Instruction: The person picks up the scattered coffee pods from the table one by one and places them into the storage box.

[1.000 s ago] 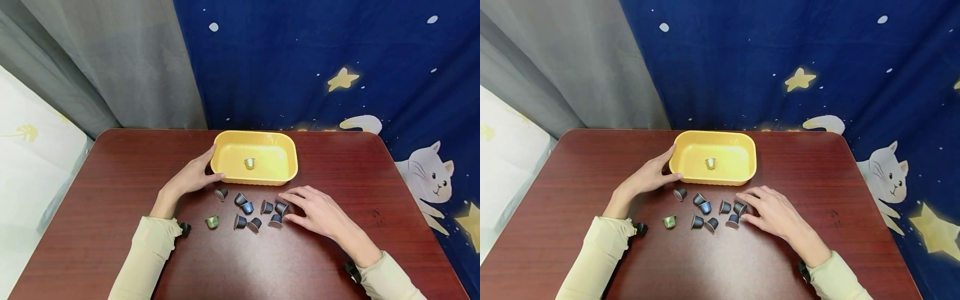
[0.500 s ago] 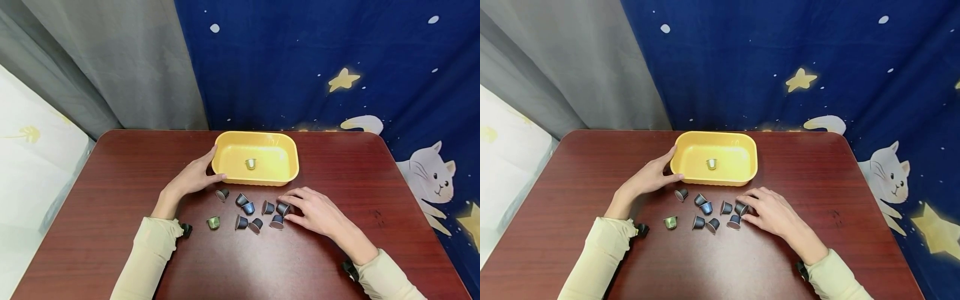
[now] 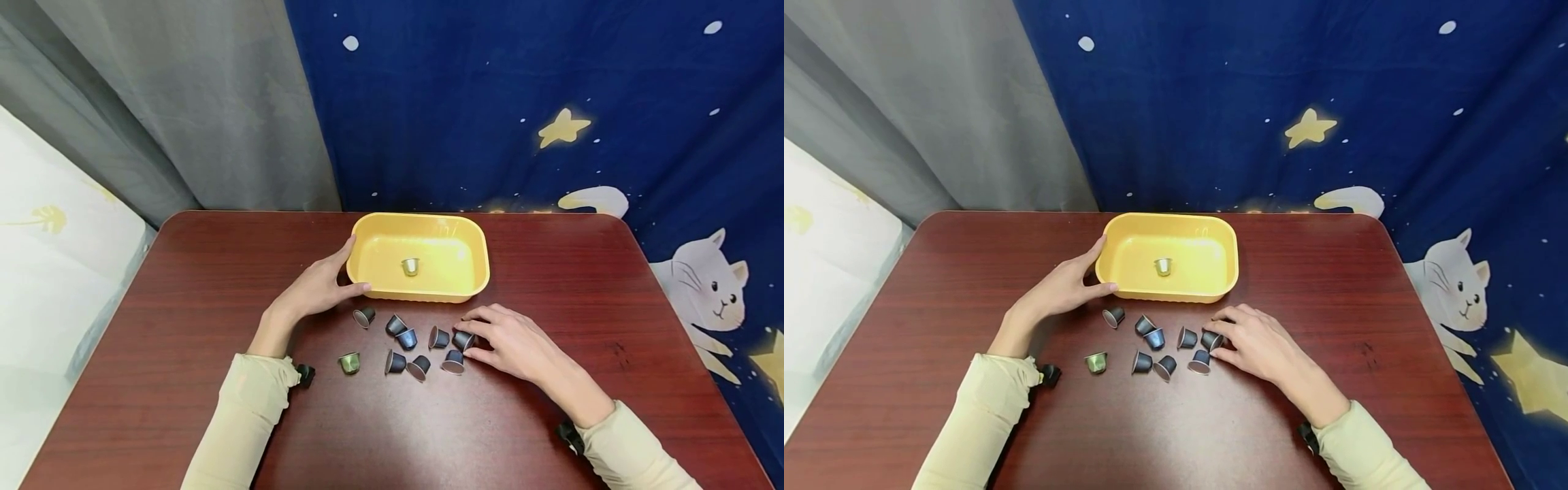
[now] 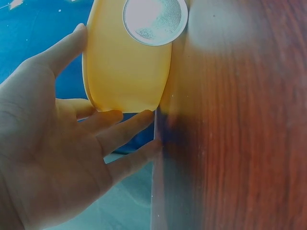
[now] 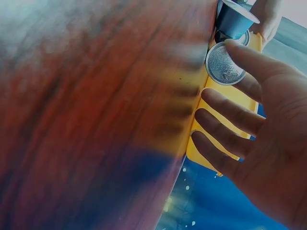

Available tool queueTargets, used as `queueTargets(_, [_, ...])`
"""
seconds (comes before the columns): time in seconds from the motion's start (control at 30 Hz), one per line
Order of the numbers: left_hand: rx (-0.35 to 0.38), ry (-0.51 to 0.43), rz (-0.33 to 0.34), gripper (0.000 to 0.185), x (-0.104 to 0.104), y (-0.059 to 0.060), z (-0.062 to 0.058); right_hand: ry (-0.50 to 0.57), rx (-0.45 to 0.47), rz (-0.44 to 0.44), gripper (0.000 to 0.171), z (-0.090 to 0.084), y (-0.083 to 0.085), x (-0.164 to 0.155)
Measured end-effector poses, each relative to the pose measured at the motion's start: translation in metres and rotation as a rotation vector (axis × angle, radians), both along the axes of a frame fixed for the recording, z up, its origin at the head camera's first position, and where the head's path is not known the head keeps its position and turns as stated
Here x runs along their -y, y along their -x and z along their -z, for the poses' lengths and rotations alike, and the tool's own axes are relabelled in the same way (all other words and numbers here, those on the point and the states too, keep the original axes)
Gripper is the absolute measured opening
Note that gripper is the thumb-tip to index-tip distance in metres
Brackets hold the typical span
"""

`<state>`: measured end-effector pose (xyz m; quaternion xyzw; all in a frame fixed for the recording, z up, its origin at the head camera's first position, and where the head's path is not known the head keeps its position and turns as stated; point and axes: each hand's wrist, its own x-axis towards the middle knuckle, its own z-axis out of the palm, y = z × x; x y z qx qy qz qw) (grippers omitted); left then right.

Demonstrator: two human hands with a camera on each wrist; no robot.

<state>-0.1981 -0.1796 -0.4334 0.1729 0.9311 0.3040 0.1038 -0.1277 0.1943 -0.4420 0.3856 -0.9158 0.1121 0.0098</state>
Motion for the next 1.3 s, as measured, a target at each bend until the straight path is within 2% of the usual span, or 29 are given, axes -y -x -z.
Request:
queueTargets(0.57, [0.002, -0.010, 0.003, 0.105, -0.0001, 0.0003, 0.0002, 0.045, -0.019, -0.010, 0.035, 0.0028, 0.0019, 0.0002])
queueTargets(1.3, [-0.004, -0.024, 0.007, 0.104, -0.0006, -0.0007, -0.0008, 0.063, -0.031, -0.043, 0.038, 0.0045, 0.0031, -0.0022])
